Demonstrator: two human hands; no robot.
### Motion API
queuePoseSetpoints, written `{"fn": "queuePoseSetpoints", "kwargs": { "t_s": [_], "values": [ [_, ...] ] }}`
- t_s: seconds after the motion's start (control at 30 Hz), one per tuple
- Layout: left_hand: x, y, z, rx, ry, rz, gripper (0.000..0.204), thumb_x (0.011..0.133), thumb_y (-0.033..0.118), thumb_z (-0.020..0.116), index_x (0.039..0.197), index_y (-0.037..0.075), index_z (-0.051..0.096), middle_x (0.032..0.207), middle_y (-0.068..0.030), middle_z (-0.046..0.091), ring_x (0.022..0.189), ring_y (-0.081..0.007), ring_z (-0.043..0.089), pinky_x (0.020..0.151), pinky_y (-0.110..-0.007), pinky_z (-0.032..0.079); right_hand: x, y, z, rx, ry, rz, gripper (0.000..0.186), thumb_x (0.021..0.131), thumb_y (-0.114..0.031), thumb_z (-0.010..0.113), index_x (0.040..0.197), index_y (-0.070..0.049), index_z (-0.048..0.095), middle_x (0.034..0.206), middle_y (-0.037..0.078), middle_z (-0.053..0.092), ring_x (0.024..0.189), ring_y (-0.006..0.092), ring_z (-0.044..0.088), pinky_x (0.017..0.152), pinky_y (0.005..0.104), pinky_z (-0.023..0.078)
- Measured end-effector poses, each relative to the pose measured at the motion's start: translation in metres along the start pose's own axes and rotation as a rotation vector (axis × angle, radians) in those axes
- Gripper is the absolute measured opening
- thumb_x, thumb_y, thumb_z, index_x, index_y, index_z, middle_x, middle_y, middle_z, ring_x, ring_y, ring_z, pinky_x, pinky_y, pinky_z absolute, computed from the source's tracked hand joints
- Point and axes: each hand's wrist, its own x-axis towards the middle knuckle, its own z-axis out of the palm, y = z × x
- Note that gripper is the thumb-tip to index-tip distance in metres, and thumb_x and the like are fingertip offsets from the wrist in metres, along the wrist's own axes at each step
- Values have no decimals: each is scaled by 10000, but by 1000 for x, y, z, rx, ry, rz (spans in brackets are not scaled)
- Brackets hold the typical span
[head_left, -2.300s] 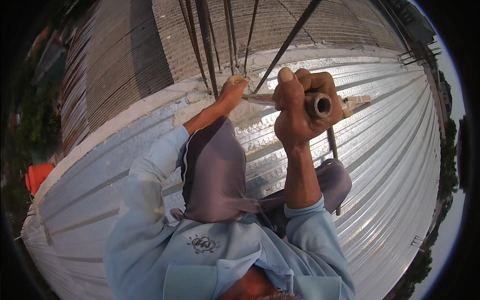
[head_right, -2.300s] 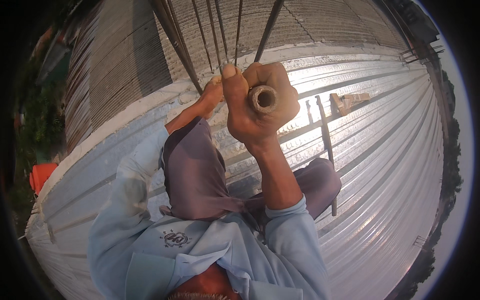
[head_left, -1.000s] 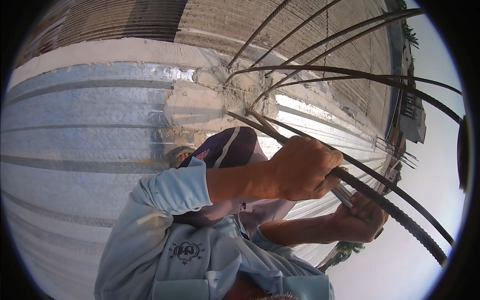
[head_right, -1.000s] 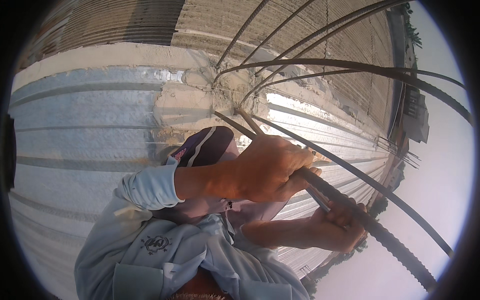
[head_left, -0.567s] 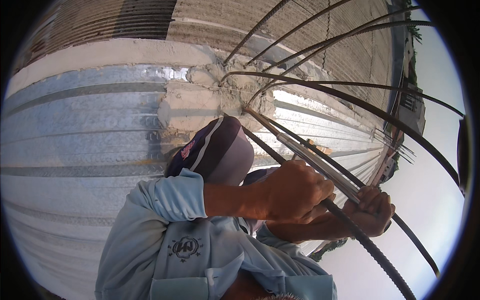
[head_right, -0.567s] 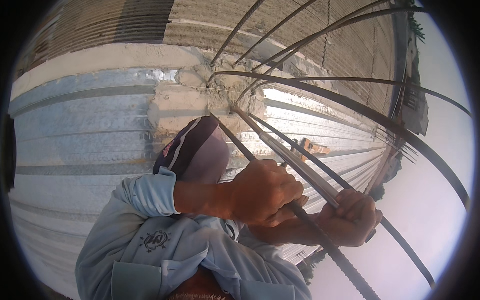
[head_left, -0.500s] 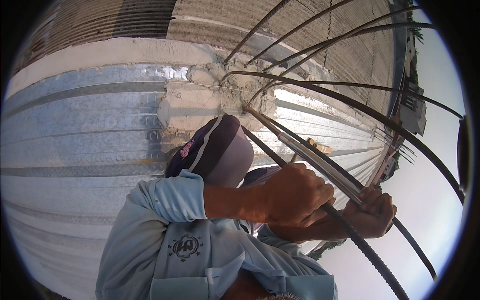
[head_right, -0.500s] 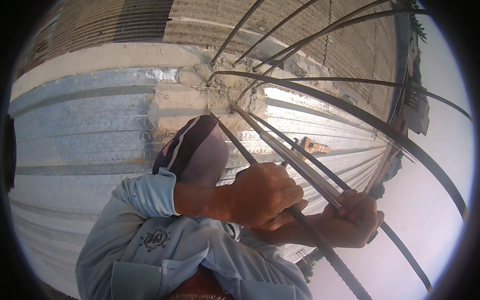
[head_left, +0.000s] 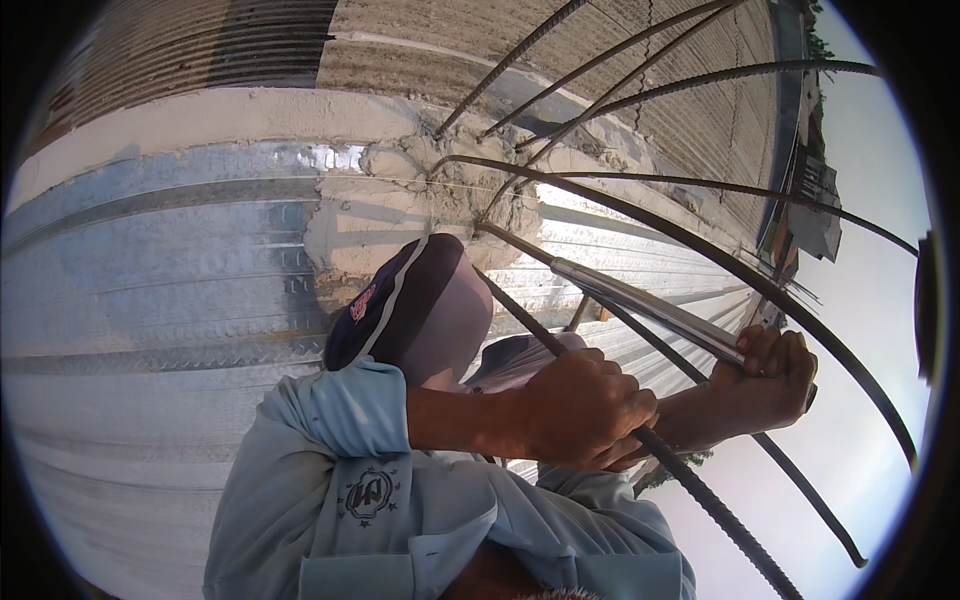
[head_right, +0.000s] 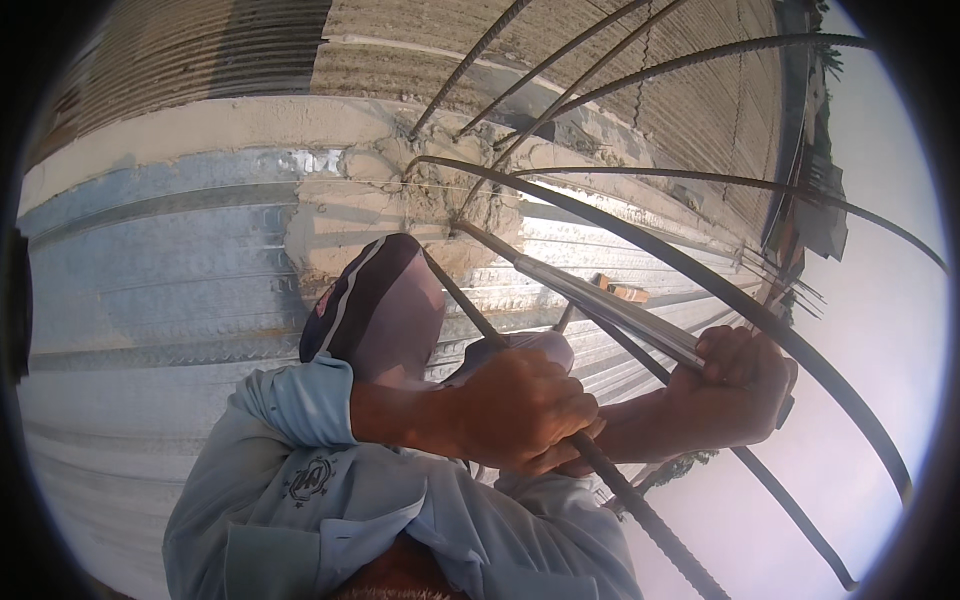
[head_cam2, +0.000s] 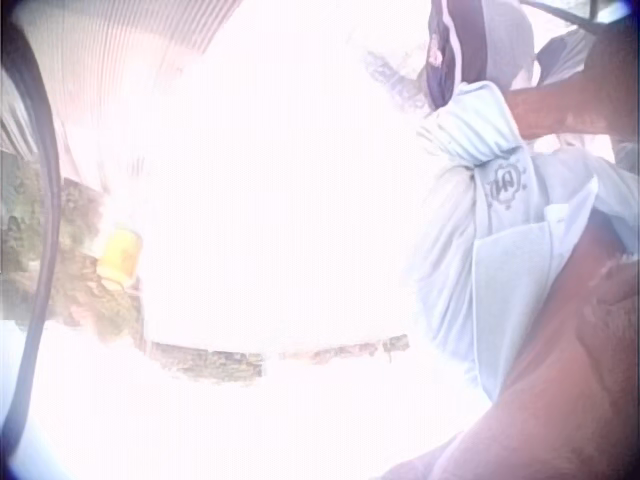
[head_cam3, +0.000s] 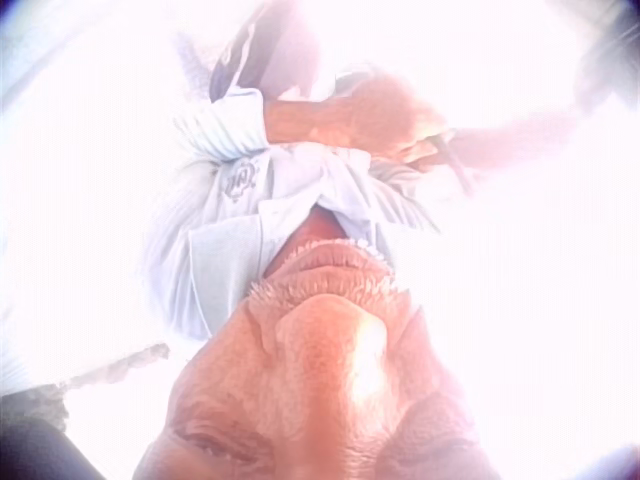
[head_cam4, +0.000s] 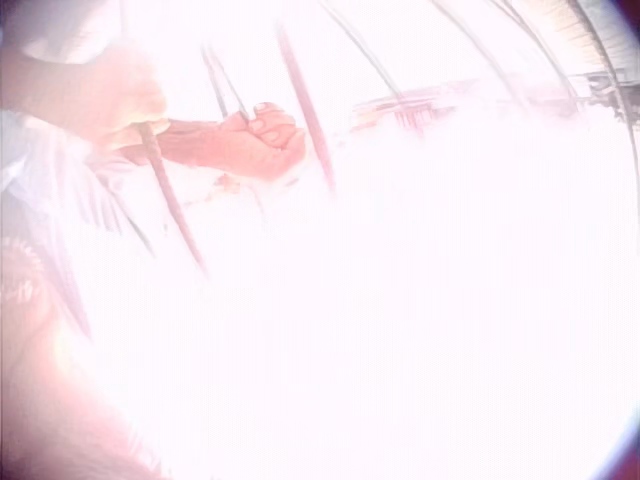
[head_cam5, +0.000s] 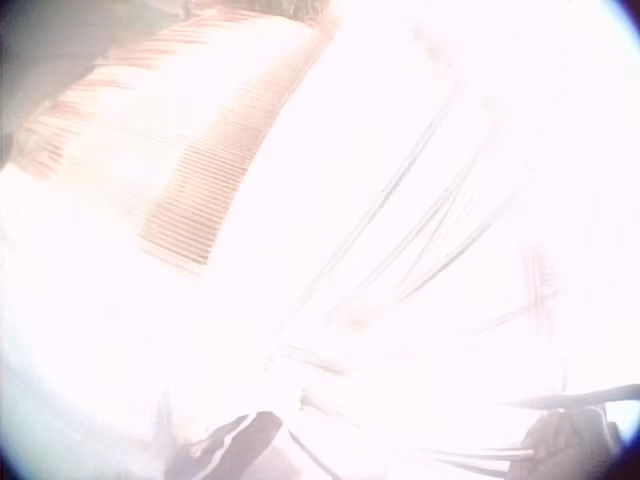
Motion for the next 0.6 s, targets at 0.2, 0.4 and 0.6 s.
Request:
{"fn": "queuePoseSetpoints", "kwargs": {
  "t_s": [0.2, 0.4, 0.6],
  "values": [
    [5, 2, -3, 94, 12, -35, 223, 789, 260, 752, 838, 58, 670, 704, -115, 669, 664, -317, 682, 628, -430, 535, -14, -9, -6, 45, 23, 74, 259, 799, 1, 608, 634, -72, 422, 502, 37, 370, 431, 130, 435, 423, 250, 296],
    [3, 0, 6, 222, 110, -23, 212, 803, 257, 664, 791, 46, 637, 601, -162, 607, 582, -371, 635, 559, -464, 493, -8, 9, -40, 277, -130, 25, 254, 846, -27, 614, 656, -78, 452, 525, -1, 333, 428, 107, 415, 408, 233, 356],
    [7, 12, 14, 148, 86, -270, 332, 903, 325, 670, 770, 21, 663, 541, -28, 522, 543, -93, 507, 513, -326, 402, -8, 28, -61, 570, -280, -95, 201, 844, 2, 694, 689, -43, 576, 484, 42, 479, 357, 85, 420, 343, 222, 353]
  ]
}}
